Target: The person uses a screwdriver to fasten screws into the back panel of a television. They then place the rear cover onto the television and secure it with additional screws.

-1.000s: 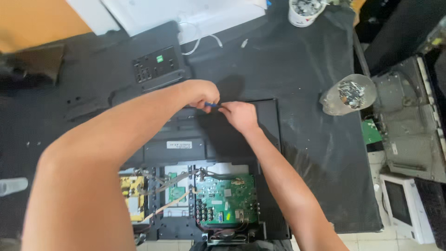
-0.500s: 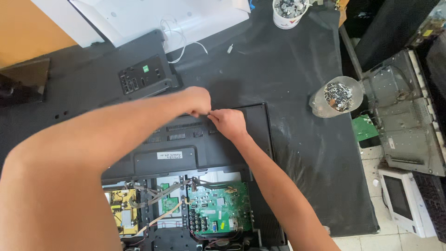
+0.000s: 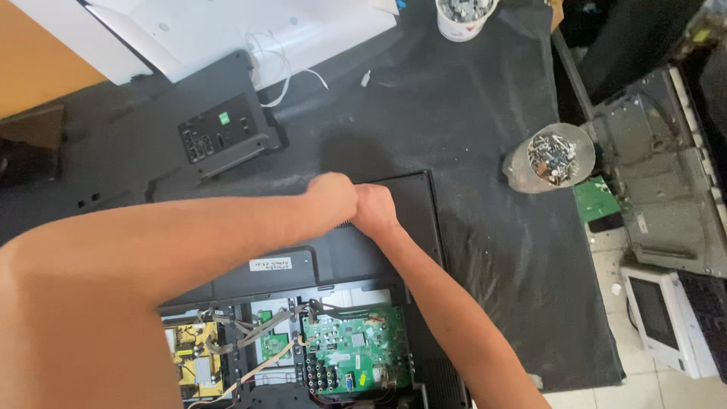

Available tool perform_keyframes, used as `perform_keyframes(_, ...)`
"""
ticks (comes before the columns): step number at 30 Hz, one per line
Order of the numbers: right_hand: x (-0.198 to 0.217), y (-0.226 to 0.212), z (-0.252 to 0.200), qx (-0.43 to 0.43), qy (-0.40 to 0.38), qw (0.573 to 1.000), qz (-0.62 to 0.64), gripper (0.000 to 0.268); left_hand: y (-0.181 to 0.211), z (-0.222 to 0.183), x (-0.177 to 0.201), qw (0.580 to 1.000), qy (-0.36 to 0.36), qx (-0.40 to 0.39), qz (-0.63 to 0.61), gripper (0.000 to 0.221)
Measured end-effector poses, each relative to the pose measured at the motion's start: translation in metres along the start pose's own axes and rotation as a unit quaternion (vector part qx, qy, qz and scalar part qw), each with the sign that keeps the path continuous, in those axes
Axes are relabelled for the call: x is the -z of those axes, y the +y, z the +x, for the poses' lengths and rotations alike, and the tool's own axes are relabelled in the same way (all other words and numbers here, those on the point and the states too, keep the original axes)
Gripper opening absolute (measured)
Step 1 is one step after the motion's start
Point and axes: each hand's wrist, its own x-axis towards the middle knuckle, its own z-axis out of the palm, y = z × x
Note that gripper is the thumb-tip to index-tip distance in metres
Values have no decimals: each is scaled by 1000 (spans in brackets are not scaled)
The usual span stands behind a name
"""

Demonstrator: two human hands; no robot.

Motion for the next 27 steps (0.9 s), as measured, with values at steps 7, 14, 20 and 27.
perform_keyframes(7, 74, -30, 28, -18, 0, 1000, 24, 41, -66, -16, 115, 923, -214, 162, -275, 14)
perform_keyframes(14, 44, -24, 16, -47, -24, 998, 40, 47, -35, -24, 58, 919, -199, 177, -291, 24)
perform_keyframes(20, 41, -20, 15, -47, -32, 998, 21, 46, -29, -39, 65, 998, 46, 5, -36, 22)
perform_keyframes(27, 82, -35, 29, -48, -55, 997, 9, 42, -60, -23, 126, 823, -283, 222, -441, 15)
